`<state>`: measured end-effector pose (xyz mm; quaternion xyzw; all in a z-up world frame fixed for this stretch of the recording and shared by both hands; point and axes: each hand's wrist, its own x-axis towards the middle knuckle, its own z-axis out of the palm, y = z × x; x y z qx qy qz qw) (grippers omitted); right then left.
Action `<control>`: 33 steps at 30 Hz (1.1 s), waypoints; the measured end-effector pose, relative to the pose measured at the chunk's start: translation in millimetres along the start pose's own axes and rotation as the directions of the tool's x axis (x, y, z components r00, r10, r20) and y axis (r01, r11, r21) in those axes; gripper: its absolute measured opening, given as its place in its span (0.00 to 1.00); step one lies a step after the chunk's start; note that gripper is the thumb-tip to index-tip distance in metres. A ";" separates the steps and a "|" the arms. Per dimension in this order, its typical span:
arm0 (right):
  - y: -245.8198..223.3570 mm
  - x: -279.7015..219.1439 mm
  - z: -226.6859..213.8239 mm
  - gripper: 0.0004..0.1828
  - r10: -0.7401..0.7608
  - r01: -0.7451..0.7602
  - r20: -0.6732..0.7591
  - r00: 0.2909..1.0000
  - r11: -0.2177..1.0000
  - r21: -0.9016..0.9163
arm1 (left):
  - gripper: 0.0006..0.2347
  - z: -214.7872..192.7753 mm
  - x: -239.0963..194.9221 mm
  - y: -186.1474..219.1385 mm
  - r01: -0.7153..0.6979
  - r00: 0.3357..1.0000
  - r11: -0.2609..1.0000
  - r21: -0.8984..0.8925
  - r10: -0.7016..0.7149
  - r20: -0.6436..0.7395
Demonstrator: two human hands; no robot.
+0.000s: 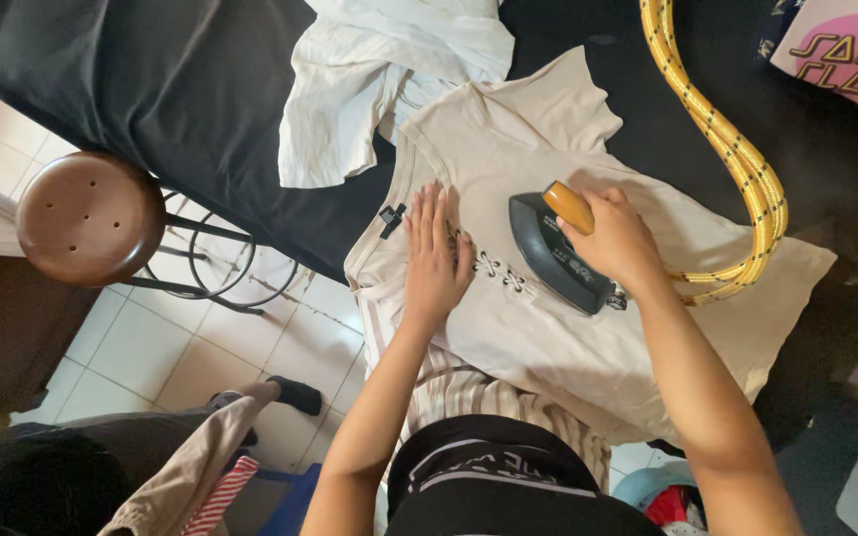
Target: The person irons a beige top on a black ironing board, smoothing the fabric and using a steam iron to remove wrinkles. They adjust the garment's position and fold the sleeves before continuing to iron the body of the top.
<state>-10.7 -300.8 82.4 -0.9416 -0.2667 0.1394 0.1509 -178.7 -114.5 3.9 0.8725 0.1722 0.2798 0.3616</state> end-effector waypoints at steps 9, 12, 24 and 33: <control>-43.8 55.0 23.1 0.26 -0.149 0.164 -0.128 0.981 0.979 0.123 | 0.31 0.8 -1.0 -1.4 0.036 0.999 0.999 -0.005 -0.036 -0.017; -81.9 91.7 30.3 0.24 -0.165 0.179 -0.128 0.978 0.979 0.100 | 0.32 2.1 -1.4 -2.8 0.029 0.999 0.999 -0.015 -0.029 -0.044; -104.9 124.3 40.2 0.23 -0.180 0.187 -0.105 0.978 0.980 0.062 | 0.31 -1.9 -6.4 -4.0 0.005 1.000 0.999 -0.034 -0.006 -0.019; -37.2 38.0 18.3 0.25 -0.025 0.027 -0.025 0.999 0.996 0.085 | 0.31 -3.5 -3.1 -0.2 0.025 1.000 1.000 -0.007 -0.025 -0.005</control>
